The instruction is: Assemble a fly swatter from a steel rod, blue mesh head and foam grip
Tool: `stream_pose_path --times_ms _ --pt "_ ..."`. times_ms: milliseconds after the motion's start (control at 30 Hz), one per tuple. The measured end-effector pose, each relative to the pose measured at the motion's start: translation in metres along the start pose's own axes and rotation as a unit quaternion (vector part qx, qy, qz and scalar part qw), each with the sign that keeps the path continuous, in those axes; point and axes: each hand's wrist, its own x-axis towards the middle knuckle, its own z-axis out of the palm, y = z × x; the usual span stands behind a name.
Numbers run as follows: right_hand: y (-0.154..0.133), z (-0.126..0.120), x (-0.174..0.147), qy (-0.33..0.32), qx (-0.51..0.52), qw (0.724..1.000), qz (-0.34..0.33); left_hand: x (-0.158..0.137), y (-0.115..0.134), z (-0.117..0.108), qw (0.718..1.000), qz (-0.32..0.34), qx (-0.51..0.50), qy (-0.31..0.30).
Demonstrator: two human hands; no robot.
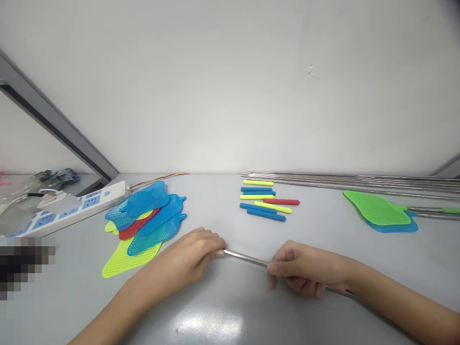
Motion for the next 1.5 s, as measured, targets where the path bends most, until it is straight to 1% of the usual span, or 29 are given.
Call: stream_pose_path --times_ms 167,300,367,500,600,767,967,1167,1500 --pt "-0.001 0.001 -0.001 0.0 0.004 1.0 0.006 -0.004 -0.008 -0.012 0.999 -0.029 -0.028 -0.029" --pt "0.0 0.002 -0.001 0.003 0.007 1.0 0.01 -0.007 -0.014 -0.014 0.998 -0.044 -0.019 -0.041" --pt "0.0 0.002 -0.001 0.006 0.007 1.0 0.012 -0.007 -0.015 -0.013 0.998 -0.035 -0.009 -0.042" --pt "0.0 0.002 -0.001 0.002 0.009 1.0 0.013 -0.004 -0.014 -0.011 0.999 0.007 0.008 -0.042" --pt "0.0 0.001 -0.001 0.006 0.007 1.0 0.015 0.001 -0.011 -0.009 0.999 0.025 0.01 -0.029" --pt "0.0 0.0 -0.002 0.017 0.006 1.0 0.023 0.006 -0.007 -0.001 0.999 0.031 0.003 0.009" --pt "0.002 -0.001 -0.002 0.031 0.002 0.999 0.029 0.007 -0.008 0.007 0.998 0.046 0.0 0.032" --pt "-0.001 0.0 -0.003 0.035 -0.011 0.998 0.041 0.006 -0.005 0.011 0.999 0.026 0.015 0.043" --pt "0.001 0.002 -0.003 0.054 -0.034 0.997 0.035 0.006 -0.001 0.013 0.999 0.014 0.024 0.04"
